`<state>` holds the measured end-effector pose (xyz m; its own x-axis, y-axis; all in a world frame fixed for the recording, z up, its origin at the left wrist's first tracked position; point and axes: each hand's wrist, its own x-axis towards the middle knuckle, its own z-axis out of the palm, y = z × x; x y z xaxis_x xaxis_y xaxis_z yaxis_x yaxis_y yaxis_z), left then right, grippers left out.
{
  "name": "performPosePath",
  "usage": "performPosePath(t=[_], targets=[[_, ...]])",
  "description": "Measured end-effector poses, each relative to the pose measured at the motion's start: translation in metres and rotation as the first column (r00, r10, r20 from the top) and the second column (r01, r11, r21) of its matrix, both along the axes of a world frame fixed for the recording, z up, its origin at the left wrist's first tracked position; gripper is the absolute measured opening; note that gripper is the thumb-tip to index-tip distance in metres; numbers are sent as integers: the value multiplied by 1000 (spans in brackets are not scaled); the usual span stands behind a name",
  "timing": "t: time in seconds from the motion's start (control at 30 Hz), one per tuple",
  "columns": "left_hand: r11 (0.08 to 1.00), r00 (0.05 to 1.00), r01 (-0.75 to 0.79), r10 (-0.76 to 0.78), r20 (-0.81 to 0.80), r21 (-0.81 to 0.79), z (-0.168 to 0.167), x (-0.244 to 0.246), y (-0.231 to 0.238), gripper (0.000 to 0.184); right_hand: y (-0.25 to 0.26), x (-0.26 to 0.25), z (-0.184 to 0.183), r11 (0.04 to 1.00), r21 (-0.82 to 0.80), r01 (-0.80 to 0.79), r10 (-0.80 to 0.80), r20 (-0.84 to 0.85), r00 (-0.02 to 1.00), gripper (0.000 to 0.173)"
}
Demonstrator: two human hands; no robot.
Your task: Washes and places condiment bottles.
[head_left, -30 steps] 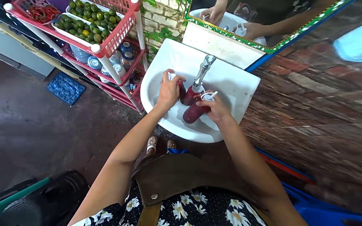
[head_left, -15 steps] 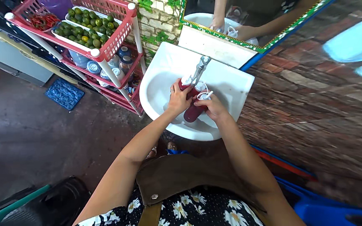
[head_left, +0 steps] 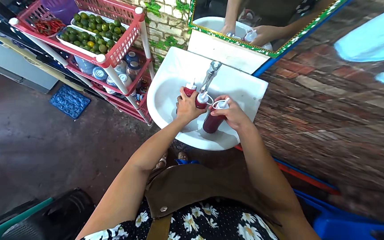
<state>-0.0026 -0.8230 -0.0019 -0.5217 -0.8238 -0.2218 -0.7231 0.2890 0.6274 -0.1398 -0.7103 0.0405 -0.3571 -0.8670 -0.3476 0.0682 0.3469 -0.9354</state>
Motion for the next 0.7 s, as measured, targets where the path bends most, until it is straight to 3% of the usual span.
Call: performPosePath(t=[0.1, 0.23, 0.33, 0.43, 0.6, 0.7], targets=[[1000, 999, -27, 26, 18, 12, 7, 9, 0, 86, 3, -10, -2, 998, 7, 66, -66, 18, 998, 60], [997, 982, -83, 80, -171, -7, 12, 35, 6, 83, -9, -11, -8, 991, 31, 130, -132, 72, 989, 72], [984, 942, -148, 111, -317, -96, 0, 56, 8, 79, -27, 4, -10, 994, 92, 52, -53, 2, 999, 77], [961, 899, -211, 119, -422, -178, 1, 70, 5, 72, -46, 15, -18, 990, 124, -65, 75, -80, 994, 70], [917, 809, -271, 53, -585, -291, 1, 90, 4, 65, -74, 22, -42, 978, 5, -209, 209, -80, 975, 51], [883, 788, -295, 9, -616, -365, -1, 100, 6, 63, -87, 27, -50, 960, -23, -278, 263, -265, 928, 49]])
